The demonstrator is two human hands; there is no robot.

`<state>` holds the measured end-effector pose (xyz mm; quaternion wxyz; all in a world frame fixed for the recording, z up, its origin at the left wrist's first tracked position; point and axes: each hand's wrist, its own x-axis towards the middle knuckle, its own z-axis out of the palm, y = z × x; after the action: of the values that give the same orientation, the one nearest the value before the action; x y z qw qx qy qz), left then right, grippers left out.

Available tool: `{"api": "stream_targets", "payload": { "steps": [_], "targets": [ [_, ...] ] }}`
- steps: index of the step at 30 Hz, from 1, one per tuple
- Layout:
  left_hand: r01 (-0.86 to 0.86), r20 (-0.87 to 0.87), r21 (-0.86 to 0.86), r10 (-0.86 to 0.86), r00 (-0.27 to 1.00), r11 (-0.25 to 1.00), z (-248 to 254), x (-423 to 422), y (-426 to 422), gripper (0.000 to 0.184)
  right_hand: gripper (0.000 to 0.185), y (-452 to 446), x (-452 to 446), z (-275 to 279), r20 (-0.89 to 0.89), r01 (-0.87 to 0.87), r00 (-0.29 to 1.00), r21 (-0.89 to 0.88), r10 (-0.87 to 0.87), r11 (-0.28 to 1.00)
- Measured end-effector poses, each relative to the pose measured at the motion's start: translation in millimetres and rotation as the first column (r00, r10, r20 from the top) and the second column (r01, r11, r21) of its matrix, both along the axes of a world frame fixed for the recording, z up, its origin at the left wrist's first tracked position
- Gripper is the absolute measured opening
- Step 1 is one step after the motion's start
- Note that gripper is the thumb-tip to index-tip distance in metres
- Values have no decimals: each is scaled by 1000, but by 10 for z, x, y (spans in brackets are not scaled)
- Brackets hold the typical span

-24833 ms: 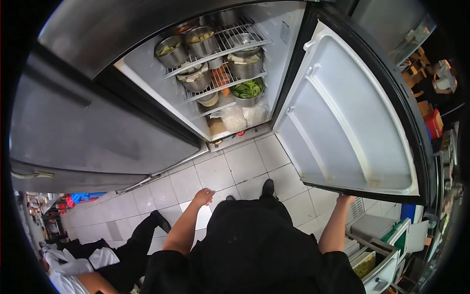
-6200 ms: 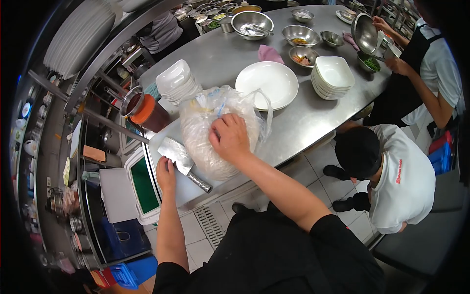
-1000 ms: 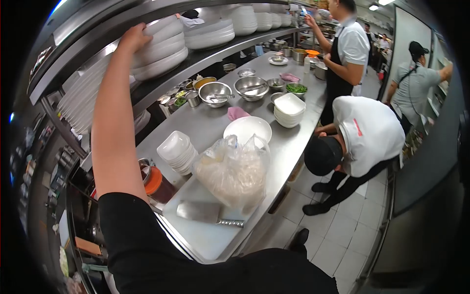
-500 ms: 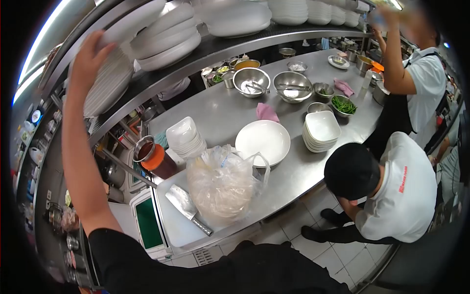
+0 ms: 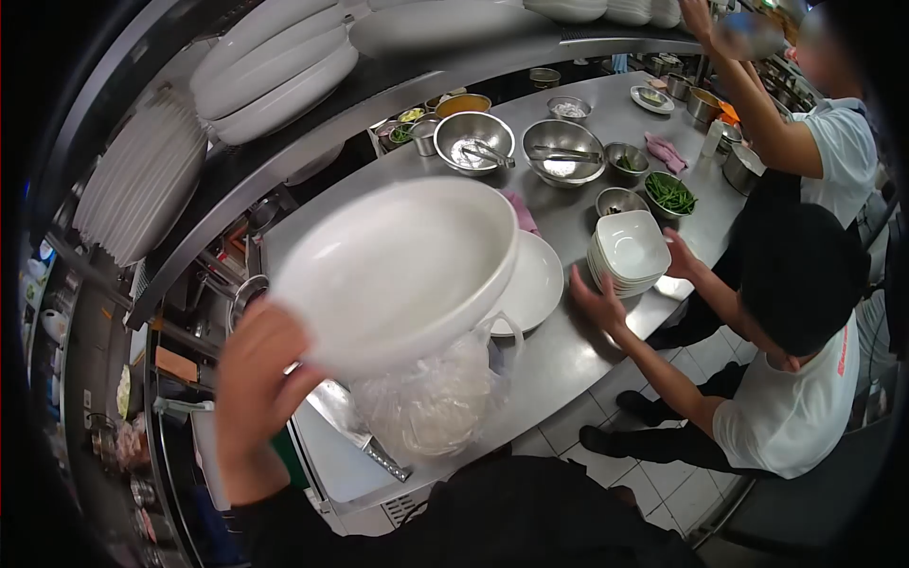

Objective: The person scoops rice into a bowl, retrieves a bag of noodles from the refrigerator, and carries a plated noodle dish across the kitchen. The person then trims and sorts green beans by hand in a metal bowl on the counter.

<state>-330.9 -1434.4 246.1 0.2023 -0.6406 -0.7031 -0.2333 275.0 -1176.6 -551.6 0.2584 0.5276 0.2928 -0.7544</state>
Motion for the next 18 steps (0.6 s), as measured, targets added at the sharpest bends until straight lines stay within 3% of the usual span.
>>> {"api": "stream_targets", "payload": {
  "steps": [1,2,3,6,8,9,10,11,12,14,18],
  "targets": [
    [-16,105,-132,30,994,991,-115,-219,216,32,22,-80,-218,660,-2,-96,995,338,103,936],
    [13,186,-179,21,982,984,-314,-476,471,33,21,-163,-430,1373,89,-206,977,613,192,762],
    [-25,216,-253,81,973,967,-496,-708,724,34,21,-196,-420,1467,92,-206,977,616,190,761],
    [-58,174,-313,117,978,948,-1287,-1673,1530,31,25,-404,-316,1571,-98,-160,853,886,513,435],
    [-171,93,-396,225,970,902,-1754,-2301,1971,33,22,-615,-122,1080,336,-468,645,884,686,8],
    [-253,37,-443,299,953,860,-1954,-2558,2164,36,21,-707,24,750,531,-558,495,801,688,-217],
    [-343,-25,-430,368,929,835,-2195,-2855,2314,35,21,-816,18,805,443,-604,639,795,629,54],
    [-427,-86,-410,432,898,806,-2420,-3166,2432,35,21,-857,-54,928,356,-539,810,765,466,352],
    [-483,-125,-401,476,870,778,-2633,-3452,2531,33,20,-924,-111,1060,322,-436,899,723,297,536],
    [-592,-168,-376,576,800,713,-2807,-3741,2635,29,20,-1051,-220,1223,315,-284,945,669,84,686],
    [-695,-126,-323,698,705,643,-3008,-4079,2732,23,20,-1269,-314,1431,329,-140,939,635,-101,760]
  ]
}}
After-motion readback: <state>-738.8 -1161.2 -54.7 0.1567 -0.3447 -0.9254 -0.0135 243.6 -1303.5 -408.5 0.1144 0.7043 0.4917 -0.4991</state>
